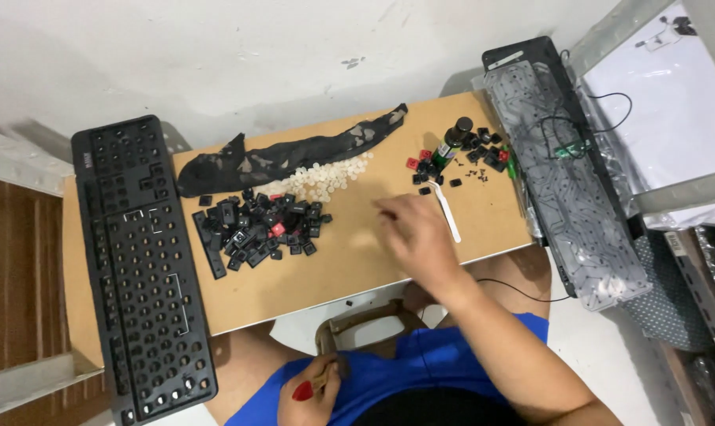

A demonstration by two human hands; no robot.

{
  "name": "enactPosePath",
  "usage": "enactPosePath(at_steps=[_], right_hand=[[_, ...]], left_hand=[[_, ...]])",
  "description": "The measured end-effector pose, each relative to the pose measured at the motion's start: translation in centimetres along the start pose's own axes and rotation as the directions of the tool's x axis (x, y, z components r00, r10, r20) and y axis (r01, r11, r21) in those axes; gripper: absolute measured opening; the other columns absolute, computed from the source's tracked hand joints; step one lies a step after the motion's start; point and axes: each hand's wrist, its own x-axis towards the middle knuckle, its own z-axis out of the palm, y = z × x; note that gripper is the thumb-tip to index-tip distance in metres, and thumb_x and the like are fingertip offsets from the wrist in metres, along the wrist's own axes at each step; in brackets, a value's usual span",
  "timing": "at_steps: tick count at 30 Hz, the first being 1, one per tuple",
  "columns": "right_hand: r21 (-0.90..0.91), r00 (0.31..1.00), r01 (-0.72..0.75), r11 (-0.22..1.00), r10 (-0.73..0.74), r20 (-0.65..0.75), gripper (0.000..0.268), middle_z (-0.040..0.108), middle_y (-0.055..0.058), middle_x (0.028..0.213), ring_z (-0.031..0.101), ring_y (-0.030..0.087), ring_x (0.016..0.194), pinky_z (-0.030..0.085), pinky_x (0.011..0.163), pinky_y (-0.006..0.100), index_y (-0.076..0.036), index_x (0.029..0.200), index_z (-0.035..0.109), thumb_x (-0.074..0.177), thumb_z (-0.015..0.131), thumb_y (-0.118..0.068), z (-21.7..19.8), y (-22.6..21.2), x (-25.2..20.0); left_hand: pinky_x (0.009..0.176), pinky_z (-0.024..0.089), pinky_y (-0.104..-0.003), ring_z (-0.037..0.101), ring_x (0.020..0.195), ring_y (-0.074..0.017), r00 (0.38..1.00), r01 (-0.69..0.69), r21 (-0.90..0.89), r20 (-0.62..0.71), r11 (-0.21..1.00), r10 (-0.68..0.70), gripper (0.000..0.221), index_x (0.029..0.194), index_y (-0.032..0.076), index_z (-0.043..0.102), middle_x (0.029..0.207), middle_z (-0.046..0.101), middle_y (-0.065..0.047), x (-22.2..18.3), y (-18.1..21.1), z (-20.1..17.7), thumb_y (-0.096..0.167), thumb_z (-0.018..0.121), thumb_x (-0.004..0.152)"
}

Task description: The person is cleaning individual mechanical keyboard keycaps using a paintbrush on a workbench.

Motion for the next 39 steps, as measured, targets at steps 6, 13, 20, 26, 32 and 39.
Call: enactPosePath(at_steps=[6, 13, 20, 26, 32, 39], right_hand=[[-0.419, 0.974, -0.224, 0.880, 0.217, -0.066, 0.019, 0.066, 0.015, 0.108, 0.061, 0.037, 0.104, 0.048, 0.085, 0.050, -0.001, 0.116, 0.075, 0.101, 0.067, -0.008, -9.6, 12.2, 1.7], [-0.629, 0.986, -0.029, 0.777, 0.127, 0.111, 0.013, 0.057, 0.016, 0.088, 0.056, 0.043, 0.086, 0.048, 0.071, 0.052, 0.003, 0.103, 0.078, 0.099, 0.072, -0.007, -10.5, 17.6, 2.6], [-0.621, 0.982, -0.059, 0.781, 0.158, 0.106, 0.014, 0.059, 0.017, 0.088, 0.059, 0.043, 0.082, 0.048, 0.069, 0.053, 0.002, 0.100, 0.079, 0.098, 0.069, -0.008, -10.2, 16.8, 2.5], [-0.452, 0.967, -0.213, 0.866, 0.253, 0.029, 0.012, 0.064, 0.013, 0.099, 0.062, 0.034, 0.089, 0.048, 0.077, 0.046, -0.005, 0.104, 0.078, 0.098, 0.072, -0.013, -11.6, 15.8, 2.5], [0.578, 0.860, -0.434, 0.691, 0.509, 0.037, 0.006, 0.071, 0.019, 0.122, 0.070, 0.029, 0.121, 0.057, 0.090, 0.031, -0.009, 0.098, 0.062, 0.096, 0.065, -0.004, -12.4, 9.6, -1.3], [0.805, 0.793, -0.594, 0.005, 0.177, 0.584, 0.049, 0.071, 0.024, 0.100, 0.075, 0.034, 0.086, 0.062, 0.065, 0.030, 0.003, 0.132, 0.065, 0.086, 0.078, -0.009, -0.3, 8.8, -11.4]], left_hand=[[0.080, 0.058, -0.032, 0.078, 0.093, -0.0183, 0.991, 0.101, 0.148, 0.072, 0.984, -0.112, 0.027, 0.107, 0.044, 0.075, 0.094, 0.083, 0.007, 0.8, 0.0, 0.6, 0.051, 0.056, 0.088], [0.075, 0.059, -0.031, 0.080, 0.086, -0.0184, 1.000, 0.013, 0.054, 0.023, 0.998, -0.014, 0.025, 0.104, 0.039, 0.078, 0.091, 0.085, 0.005, 1.0, -0.1, 0.8, 0.046, 0.059, 0.089], [0.073, 0.058, -0.032, 0.079, 0.082, -0.0195, 1.000, -0.019, 0.061, 0.019, 0.998, 0.018, 0.025, 0.105, 0.036, 0.076, 0.088, 0.084, 0.005, 0.8, -0.5, 0.7, 0.045, 0.059, 0.090], [0.076, 0.059, -0.033, 0.079, 0.083, -0.0213, 0.999, 0.020, 0.062, 0.033, 0.998, -0.022, 0.026, 0.107, 0.035, 0.076, 0.090, 0.084, 0.003, 0.6, 0.1, 0.3, 0.045, 0.058, 0.091], [0.072, 0.060, -0.033, 0.081, 0.080, -0.0229, 0.996, -0.083, -0.009, -0.043, 0.997, 0.082, 0.025, 0.107, 0.029, 0.077, 0.088, 0.085, 0.000, 0.1, 0.5, 0.1, 0.039, 0.061, 0.091], [0.069, 0.060, -0.029, 0.080, 0.075, -0.0174, 0.970, -0.236, -0.057, -0.072, 0.970, 0.231, 0.028, 0.107, 0.022, 0.080, 0.084, 0.083, 0.001, -2.1, 6.1, -2.6, 0.034, 0.060, 0.093]])
